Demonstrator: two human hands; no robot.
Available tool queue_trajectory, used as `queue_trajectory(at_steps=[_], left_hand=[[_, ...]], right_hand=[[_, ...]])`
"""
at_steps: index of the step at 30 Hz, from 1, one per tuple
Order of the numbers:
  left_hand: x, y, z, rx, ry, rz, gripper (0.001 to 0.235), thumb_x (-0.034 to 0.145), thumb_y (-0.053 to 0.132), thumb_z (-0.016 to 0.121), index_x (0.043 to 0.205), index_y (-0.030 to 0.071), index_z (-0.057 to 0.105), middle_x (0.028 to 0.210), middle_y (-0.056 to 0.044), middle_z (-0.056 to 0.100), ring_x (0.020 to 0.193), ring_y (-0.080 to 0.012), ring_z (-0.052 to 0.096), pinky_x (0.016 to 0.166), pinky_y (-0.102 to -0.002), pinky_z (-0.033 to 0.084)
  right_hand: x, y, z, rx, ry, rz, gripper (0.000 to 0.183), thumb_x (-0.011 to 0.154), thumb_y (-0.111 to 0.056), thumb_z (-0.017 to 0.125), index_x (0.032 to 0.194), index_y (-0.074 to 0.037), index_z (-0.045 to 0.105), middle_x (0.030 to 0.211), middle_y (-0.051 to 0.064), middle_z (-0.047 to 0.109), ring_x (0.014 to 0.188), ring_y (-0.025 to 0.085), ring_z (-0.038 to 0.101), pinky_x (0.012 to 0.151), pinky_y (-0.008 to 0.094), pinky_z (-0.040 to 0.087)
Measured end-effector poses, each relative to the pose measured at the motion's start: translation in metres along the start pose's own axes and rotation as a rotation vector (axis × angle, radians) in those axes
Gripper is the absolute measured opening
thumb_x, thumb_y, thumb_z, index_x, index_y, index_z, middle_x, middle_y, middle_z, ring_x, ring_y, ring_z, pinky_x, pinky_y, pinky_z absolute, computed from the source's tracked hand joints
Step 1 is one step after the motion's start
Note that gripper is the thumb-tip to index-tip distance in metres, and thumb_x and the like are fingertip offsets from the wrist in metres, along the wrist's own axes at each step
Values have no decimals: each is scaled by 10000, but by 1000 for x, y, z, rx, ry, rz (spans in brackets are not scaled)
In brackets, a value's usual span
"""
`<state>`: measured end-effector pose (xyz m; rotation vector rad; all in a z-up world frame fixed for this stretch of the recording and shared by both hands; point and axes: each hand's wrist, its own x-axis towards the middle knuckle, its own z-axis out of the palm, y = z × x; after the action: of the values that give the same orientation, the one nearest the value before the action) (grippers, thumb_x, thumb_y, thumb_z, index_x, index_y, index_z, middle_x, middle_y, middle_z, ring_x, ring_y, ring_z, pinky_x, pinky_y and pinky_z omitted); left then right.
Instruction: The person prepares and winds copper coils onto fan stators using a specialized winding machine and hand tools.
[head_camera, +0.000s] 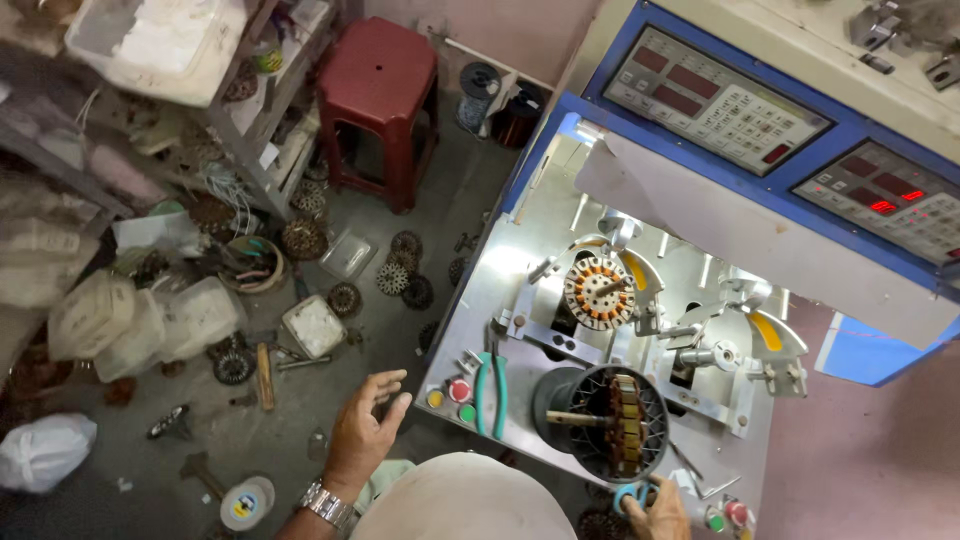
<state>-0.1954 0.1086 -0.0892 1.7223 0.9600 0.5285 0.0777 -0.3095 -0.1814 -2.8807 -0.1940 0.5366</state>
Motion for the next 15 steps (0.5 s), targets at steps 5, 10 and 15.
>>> queue_trajectory(at_steps=[5,10,15], left_hand=[[71,-10,-57,65,-250,27,336,860,191,743,1173,104,657,1130,-46,788,1034,-192,767,855,-343,607],[128,-9,-91,314,-469,108,312,878,280,738,1156,149,691,1067,-49,790,1008,-205,757,826,-365,590],[147,-15,-85,295,-557,211,297,876,280,737,1122,117,712,1024,-82,782,940,-245,751,788,-378,588]], right_hand=[[-26,-42,3,-59,250,3,554,719,-188,809,1213,-72,586,1117,189,640,1058,428,625,898,534,520],[-57,-85,7,-28,441,78,417,789,-165,759,1148,-38,590,1133,215,615,1043,446,615,891,544,520],[-103,-127,33,21,568,136,389,825,-169,805,1117,-19,595,1140,187,599,1034,392,614,899,500,512]])
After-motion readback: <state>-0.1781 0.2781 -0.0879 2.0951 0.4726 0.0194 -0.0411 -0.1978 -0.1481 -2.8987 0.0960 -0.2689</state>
